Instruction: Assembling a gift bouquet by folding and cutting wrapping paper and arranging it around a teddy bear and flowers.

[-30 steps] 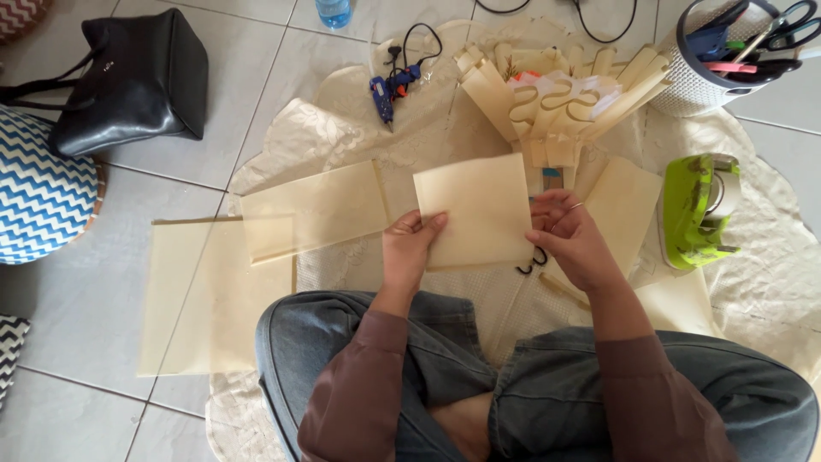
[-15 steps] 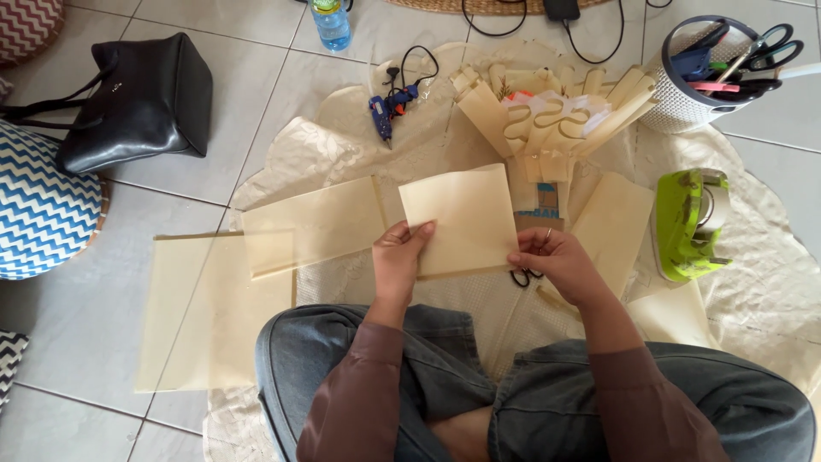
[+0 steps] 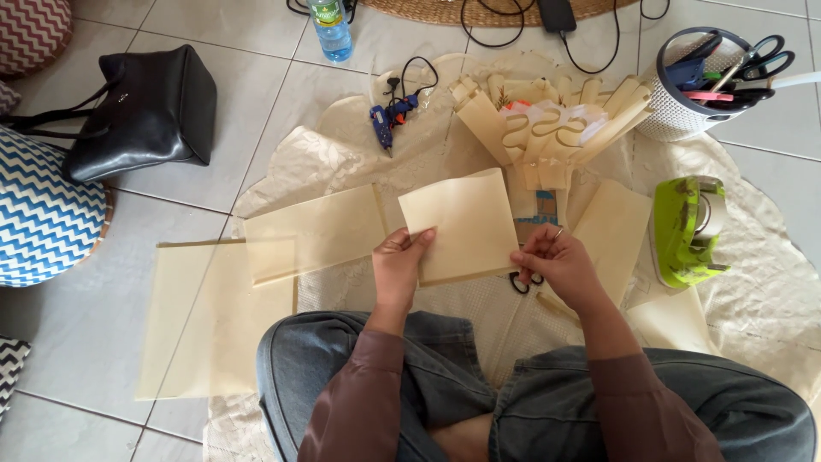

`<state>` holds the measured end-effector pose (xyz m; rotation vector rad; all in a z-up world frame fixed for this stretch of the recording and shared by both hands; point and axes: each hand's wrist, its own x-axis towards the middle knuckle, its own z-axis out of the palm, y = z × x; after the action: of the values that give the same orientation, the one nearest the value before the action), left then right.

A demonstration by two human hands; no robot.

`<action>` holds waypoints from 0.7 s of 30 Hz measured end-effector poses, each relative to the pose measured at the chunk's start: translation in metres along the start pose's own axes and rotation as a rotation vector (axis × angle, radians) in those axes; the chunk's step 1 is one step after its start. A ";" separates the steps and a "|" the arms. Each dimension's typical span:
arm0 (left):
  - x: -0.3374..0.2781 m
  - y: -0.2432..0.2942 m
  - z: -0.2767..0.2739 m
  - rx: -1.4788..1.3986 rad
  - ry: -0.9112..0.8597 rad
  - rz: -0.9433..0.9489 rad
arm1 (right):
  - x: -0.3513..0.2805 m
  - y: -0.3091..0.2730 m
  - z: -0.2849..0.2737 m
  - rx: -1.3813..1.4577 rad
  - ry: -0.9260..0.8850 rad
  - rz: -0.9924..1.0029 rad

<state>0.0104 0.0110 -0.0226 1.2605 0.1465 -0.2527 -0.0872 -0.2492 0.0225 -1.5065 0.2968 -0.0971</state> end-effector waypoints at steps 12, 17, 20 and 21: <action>-0.020 0.026 0.020 -0.004 -0.103 -0.102 | -0.009 -0.021 0.018 -0.125 0.191 0.032; -0.020 0.028 0.019 0.000 -0.101 -0.104 | -0.011 -0.028 0.025 -0.083 0.205 0.041; -0.021 0.031 0.019 0.012 -0.100 -0.109 | -0.009 -0.028 0.027 -0.074 0.207 0.053; -0.021 0.031 0.020 0.022 -0.101 -0.116 | -0.009 -0.027 0.027 -0.071 0.213 0.060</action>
<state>-0.0025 0.0035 0.0173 1.2604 0.1301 -0.4187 -0.0858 -0.2229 0.0519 -1.5582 0.5207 -0.2020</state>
